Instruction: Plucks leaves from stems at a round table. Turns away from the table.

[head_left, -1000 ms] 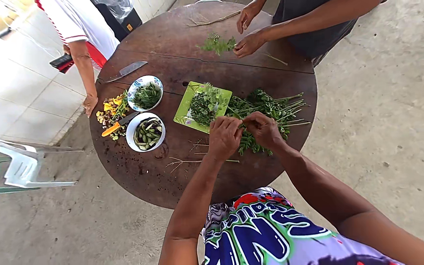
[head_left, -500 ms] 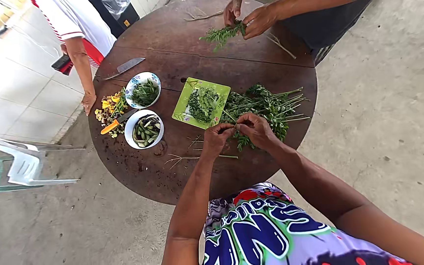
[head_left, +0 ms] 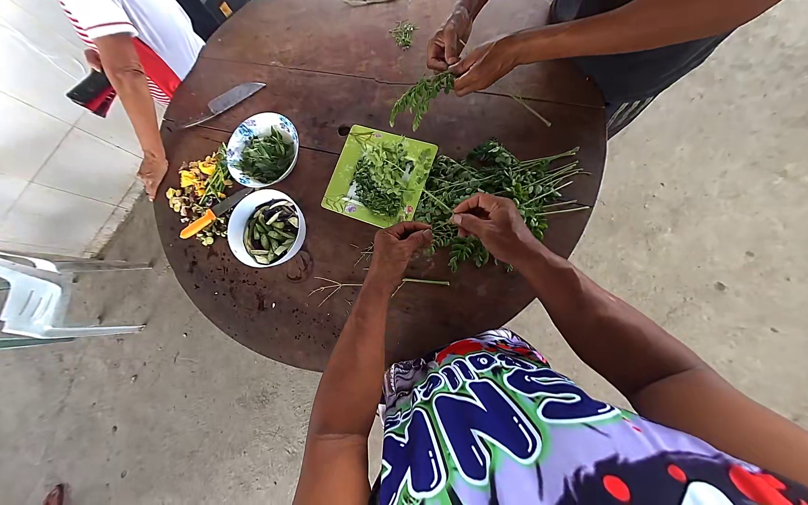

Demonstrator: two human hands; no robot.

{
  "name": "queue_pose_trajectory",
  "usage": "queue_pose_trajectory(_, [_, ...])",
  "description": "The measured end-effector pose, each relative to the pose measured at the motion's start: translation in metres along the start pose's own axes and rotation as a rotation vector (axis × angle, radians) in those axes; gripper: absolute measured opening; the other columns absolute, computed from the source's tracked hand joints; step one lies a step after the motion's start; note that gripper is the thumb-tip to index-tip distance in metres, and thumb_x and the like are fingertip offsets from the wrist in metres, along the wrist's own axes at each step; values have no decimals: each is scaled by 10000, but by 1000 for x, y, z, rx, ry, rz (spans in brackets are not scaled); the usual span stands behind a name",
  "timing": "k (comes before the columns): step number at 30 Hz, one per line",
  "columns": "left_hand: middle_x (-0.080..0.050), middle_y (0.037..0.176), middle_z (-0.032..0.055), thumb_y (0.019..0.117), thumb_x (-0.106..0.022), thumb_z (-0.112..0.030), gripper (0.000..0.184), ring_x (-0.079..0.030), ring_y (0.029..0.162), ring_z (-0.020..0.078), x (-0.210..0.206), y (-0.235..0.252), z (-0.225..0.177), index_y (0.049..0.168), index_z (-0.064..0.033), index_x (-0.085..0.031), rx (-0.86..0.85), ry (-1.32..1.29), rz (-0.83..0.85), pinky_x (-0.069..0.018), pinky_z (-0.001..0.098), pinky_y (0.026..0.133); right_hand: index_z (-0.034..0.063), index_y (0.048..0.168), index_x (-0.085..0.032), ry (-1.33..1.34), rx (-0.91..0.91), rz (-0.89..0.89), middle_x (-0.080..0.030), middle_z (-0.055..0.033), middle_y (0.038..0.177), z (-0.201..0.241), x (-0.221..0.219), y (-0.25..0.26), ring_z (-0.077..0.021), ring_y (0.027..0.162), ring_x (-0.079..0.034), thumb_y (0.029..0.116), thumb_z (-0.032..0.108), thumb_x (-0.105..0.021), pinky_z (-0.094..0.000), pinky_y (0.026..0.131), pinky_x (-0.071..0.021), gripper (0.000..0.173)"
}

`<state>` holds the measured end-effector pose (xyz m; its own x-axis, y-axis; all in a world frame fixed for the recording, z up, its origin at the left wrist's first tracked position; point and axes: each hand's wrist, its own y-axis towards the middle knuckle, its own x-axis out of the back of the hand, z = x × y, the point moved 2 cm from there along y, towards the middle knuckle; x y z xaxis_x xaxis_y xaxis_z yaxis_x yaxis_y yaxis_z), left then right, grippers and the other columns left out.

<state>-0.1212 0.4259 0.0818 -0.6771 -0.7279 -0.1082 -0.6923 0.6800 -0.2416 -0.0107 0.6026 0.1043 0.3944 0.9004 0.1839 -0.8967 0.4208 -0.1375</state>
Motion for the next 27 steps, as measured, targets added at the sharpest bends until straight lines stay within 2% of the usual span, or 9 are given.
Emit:
queue_pose_trajectory(8, [-729, 849, 59, 921, -679, 66, 93, -690, 769, 112, 14, 4, 3, 977, 9, -727, 10, -107, -18, -591, 278, 770, 22, 1053, -664, 88, 4, -32, -682, -47, 812, -7, 13, 6, -90, 657, -625, 988, 59, -653, -243, 626, -542, 75])
queue_pose_trajectory(13, [-733, 865, 76, 942, -679, 38, 77, -691, 775, 129, 40, 4, -1, 1002, 22, -725, 18, -103, -134, -593, 286, 774, -10, 1063, -645, 11, -27, 29, -668, -85, 840, -19, 17, 4, -134, 666, -635, 988, 76, -617, -301, 639, -566, 118])
queue_pose_trajectory(16, [-736, 888, 73, 958, -653, 47, 83, -704, 781, 137, 55, 1, -15, 1009, 12, -709, -10, -140, -207, -611, 312, 777, -50, 1171, -625, -171, -108, 263, -667, -152, 984, -44, -1, -9, -197, 786, -663, 1015, 117, -569, -385, 747, -585, 236])
queue_pose_trajectory(19, [-730, 885, 63, 959, -650, 48, 76, -706, 781, 140, 66, 1, -29, 1001, -4, -688, -13, -135, -219, -614, 318, 774, -25, 1169, -667, -336, -63, 446, -690, -170, 1069, -80, -33, -18, -236, 914, -683, 1006, 136, -594, -418, 860, -570, 240])
queue_pose_trajectory(21, [-711, 889, 67, 962, -658, 31, 79, -698, 782, 150, 69, 3, -30, 1033, -2, -666, 36, -97, -201, -614, 326, 777, -5, 1304, -647, -454, -6, 506, -630, -209, 1322, -94, -49, -14, -327, 1203, -623, 1001, 203, -630, -497, 1062, -490, 368])
queue_pose_trajectory(22, [-707, 897, 73, 966, -659, 22, 107, -696, 784, 154, 71, 5, -29, 1071, 1, -650, 72, -67, -183, -612, 329, 776, -6, 1375, -600, -465, 33, 497, -576, -229, 1406, -88, -54, -9, -360, 1283, -576, 1000, 236, -634, -518, 1102, -457, 447])
queue_pose_trajectory(23, [-707, 901, 79, 967, -661, 18, 156, -699, 782, 157, 72, 7, -28, 1119, 3, -632, 110, -39, -162, -611, 330, 774, -19, 1417, -554, -448, 90, 462, -560, -244, 1421, -71, -58, -3, -367, 1275, -579, 1006, 253, -629, -502, 1090, -472, 499])
queue_pose_trajectory(25, [-710, 925, 96, 964, -664, 16, 278, -706, 791, 164, 72, 8, -23, 1233, 6, -592, 185, 13, -108, -608, 337, 785, -46, 1433, -524, -374, 219, 386, -576, -261, 1381, -31, -66, 9, -348, 1182, -625, 1011, 232, -635, -458, 1014, -525, 517])
queue_pose_trajectory(27, [-715, 931, 115, 945, -685, 29, 384, -707, 777, 155, 67, 11, -21, 1308, -1, -564, 236, 51, -67, -607, 328, 775, -20, 1437, -537, -336, 323, 388, -588, -236, 1366, -6, -72, 29, -305, 1134, -651, 1004, 204, -655, -429, 974, -551, 502])
